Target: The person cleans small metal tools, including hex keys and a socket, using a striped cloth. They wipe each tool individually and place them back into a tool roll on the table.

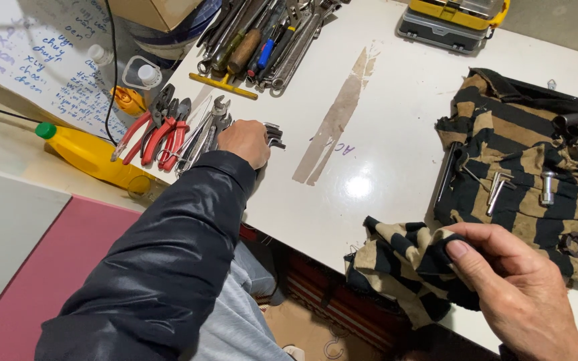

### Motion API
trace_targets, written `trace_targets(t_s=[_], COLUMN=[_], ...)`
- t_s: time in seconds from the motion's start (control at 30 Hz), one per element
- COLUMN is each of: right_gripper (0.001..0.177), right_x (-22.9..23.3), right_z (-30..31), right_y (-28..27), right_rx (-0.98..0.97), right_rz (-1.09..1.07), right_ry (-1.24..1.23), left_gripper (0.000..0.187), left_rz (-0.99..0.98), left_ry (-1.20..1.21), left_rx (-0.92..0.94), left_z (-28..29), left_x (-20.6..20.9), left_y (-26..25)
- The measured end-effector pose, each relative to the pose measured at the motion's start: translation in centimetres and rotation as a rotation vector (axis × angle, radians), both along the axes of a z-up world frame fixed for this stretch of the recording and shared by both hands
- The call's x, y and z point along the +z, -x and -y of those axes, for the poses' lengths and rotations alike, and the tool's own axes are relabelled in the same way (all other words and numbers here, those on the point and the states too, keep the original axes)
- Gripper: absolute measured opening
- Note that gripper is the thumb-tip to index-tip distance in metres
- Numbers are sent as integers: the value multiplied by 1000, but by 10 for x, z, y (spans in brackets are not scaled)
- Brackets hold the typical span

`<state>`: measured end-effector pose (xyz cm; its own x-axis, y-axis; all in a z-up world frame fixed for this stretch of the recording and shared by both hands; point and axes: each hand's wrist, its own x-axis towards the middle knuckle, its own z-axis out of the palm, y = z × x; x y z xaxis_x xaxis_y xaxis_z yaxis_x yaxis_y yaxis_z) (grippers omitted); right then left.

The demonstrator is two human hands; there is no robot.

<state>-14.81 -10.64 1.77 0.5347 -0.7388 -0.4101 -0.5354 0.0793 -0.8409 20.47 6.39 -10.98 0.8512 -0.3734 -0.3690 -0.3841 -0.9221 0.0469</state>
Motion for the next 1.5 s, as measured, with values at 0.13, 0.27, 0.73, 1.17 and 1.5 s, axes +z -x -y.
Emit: trace_targets(t_s=[0.13, 0.27, 0.73, 1.17, 1.5], right_gripper=[17, 22, 22, 6, 18], right_x=[-7, 0, 11, -72, -110], right_z=[4, 1, -1, -4, -14], right_y=[4, 0, -6, 2, 5], right_rx=[44, 56, 159, 902, 1110], right_rz=[8, -17, -185, 60, -27], right_ry=[41, 28, 147, 675, 958], left_gripper=[23, 20, 19, 20, 24], left_rz=[-5, -12, 40, 50, -177], left_ry=[44, -3, 29, 690, 703], left_rx=[21, 49, 48, -345, -717], left_z=[-1, 2, -3, 90, 171], left_x=[3, 7, 16, 27, 15], left_y=[1, 2, 1, 91, 192])
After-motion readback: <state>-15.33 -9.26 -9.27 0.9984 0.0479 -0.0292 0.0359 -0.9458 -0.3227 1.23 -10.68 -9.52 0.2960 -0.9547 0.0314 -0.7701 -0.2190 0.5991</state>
